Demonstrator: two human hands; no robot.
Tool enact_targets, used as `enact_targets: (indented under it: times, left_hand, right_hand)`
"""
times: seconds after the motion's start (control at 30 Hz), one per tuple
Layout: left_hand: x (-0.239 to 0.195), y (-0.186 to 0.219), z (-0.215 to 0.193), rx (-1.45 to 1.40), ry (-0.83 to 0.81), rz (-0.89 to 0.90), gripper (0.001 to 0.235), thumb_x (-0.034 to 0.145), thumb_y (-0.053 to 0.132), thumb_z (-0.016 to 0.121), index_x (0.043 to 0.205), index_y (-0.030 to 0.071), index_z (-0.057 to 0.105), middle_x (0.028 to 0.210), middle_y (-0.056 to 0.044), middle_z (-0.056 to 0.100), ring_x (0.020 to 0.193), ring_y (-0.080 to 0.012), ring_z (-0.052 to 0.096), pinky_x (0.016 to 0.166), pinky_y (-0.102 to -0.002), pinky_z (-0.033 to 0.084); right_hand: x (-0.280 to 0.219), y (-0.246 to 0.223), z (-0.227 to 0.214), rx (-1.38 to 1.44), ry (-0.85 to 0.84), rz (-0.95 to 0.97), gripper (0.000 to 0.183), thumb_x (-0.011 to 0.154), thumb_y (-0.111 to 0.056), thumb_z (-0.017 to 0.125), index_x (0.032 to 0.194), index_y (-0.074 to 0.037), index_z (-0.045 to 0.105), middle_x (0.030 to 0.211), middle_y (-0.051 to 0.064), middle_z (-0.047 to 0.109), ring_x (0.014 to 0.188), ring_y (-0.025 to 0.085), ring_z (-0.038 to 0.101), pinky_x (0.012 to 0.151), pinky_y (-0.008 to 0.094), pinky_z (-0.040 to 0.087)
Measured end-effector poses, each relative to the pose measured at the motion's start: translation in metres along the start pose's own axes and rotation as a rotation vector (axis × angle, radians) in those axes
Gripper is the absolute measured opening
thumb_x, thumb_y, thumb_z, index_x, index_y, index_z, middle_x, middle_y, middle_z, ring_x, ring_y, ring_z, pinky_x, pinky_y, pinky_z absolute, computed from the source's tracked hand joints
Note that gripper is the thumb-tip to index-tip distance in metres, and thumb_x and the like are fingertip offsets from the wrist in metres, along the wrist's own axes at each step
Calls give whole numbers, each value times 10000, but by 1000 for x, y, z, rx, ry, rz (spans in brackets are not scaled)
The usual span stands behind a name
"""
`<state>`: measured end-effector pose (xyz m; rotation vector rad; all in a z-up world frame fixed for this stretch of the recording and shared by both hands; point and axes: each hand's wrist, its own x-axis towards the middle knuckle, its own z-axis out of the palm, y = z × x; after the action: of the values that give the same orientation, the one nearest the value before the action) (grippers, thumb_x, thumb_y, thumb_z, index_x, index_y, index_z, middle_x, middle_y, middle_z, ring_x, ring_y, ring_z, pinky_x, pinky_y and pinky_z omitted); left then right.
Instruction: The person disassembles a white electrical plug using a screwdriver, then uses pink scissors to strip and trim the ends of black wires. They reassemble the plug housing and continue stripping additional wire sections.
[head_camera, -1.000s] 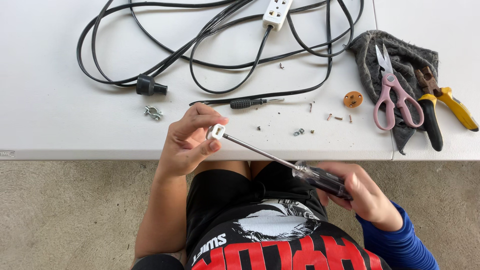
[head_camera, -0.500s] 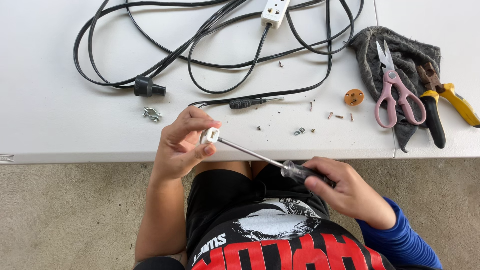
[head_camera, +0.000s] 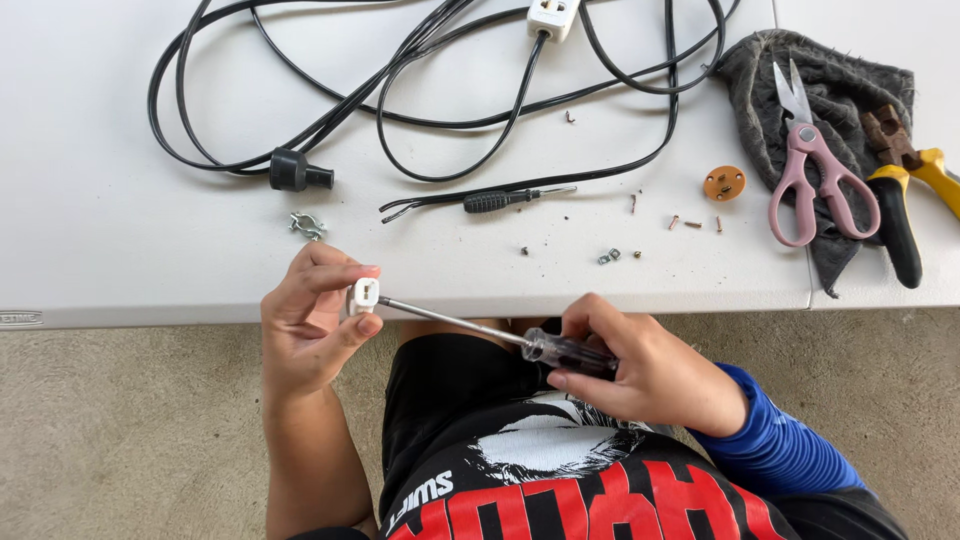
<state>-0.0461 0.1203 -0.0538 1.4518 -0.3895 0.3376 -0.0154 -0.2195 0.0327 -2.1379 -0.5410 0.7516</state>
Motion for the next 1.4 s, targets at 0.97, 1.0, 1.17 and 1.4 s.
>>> enact_targets:
  times: [0.97,1.0,1.17,1.4]
  left_hand:
    - [6,-15,8,-166,114,-300,530,877,382,832,1093,-79,687,796,-83,710,596,-46,612,505,-165,484]
    - [6,-15,8,-176,127,-311,545,869,393,835,1087,-83,686,783,-84,704,580,-43,603,489,-164,477]
    - [6,-13,5,-177,156,-360,545,876,398,831,1075,-91,694,773,-90,694,583,-43,597,486,-164,476]
    - [9,-12,7,-150,141,-366,525,874,375,823,1088,-88,699,783,-95,712,599,-58,631,496,-179,504]
  right_hand:
    - [-16,-20,-33,-575,389,-386,589,781,-215,835,1277,29,629,957,115,635,784,288,658,685,382,552]
    - [-15,-21,-34,-598,413,-416,536,789,-202,825,1241,11,629,971,114,639,802,286,664,700,382,553]
    - [-11,-24,-37,-712,391,-404,360,761,-189,825,1063,-77,664,979,96,663,744,249,666,633,372,524]
    - [-7,-31,-41,-752,485,-446,646,754,-234,840,1319,-1,629,1151,122,599,851,255,610,758,388,531]
